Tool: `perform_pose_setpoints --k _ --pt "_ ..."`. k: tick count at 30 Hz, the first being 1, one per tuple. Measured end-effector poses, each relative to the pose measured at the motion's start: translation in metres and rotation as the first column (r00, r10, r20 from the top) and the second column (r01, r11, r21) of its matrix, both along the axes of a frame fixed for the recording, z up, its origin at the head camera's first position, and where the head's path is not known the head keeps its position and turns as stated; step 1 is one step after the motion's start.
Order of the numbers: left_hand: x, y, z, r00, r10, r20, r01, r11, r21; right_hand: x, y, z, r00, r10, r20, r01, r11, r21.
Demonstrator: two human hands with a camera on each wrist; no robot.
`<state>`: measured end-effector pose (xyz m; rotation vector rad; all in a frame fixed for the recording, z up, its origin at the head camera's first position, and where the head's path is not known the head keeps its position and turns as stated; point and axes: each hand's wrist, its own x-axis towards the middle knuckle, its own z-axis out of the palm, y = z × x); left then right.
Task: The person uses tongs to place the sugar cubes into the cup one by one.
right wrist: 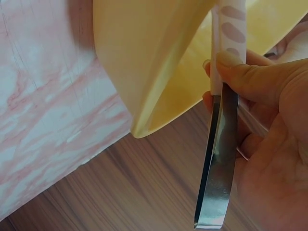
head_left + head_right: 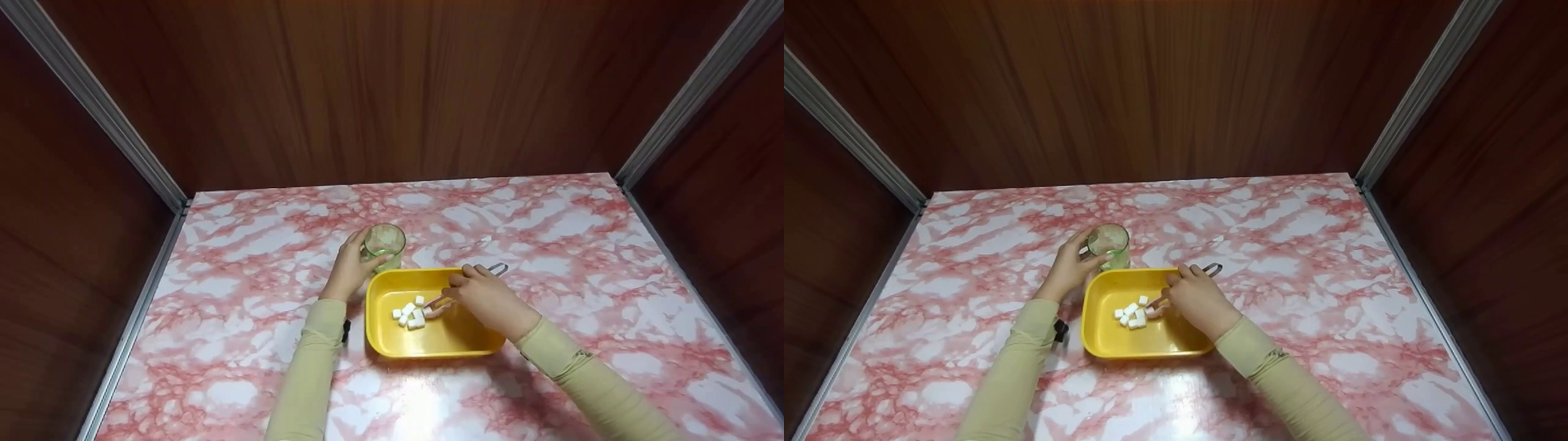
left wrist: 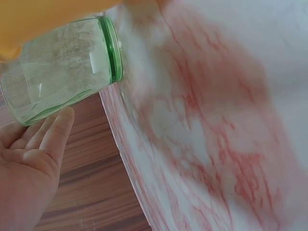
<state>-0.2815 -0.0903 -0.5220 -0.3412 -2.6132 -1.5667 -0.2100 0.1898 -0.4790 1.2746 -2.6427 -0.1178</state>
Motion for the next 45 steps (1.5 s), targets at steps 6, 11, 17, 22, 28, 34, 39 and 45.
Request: perform_pose_setpoints --k 6,11,17,22,28,34,39,45 --pt "0.001 0.0 -0.001 1.0 -0.003 0.009 0.003 1.0 0.01 0.001 0.0 0.0 1.0 0.005 0.001 -0.005 1.0 0.002" --pt "0.001 0.0 -0.003 1.0 0.001 0.016 -0.001 1.0 0.007 0.0 0.002 -0.001 1.0 0.006 0.008 -0.006 1.0 -0.004" --pt "0.0 0.0 -0.002 1.0 -0.001 0.006 0.001 1.0 -0.004 0.0 0.006 0.001 1.0 0.006 -0.004 -0.006 1.0 -0.028" --pt "0.0 -0.001 -0.003 1.0 0.006 0.001 -0.006 1.0 -0.004 0.0 0.007 0.006 1.0 -0.002 -0.014 0.002 1.0 -0.027" --pt "0.0 -0.001 -0.004 1.0 0.017 0.001 -0.017 1.0 -0.011 -0.001 0.008 0.011 1.0 -0.005 -0.013 0.004 0.999 -0.038" --pt "-0.001 -0.001 -0.002 1.0 0.01 0.001 -0.011 1.0 0.004 -0.002 0.008 0.016 1.0 -0.008 0.001 0.008 0.999 -0.043" --pt "-0.001 -0.001 0.0 1.0 0.0 0.013 -0.001 1.0 0.02 -0.002 0.008 0.02 0.999 -0.018 0.028 0.019 0.999 -0.044" --pt "-0.001 -0.001 0.0 1.0 -0.004 0.017 0.004 1.0 0.011 -0.003 0.007 0.026 1.0 -0.012 0.026 0.013 0.998 -0.055"
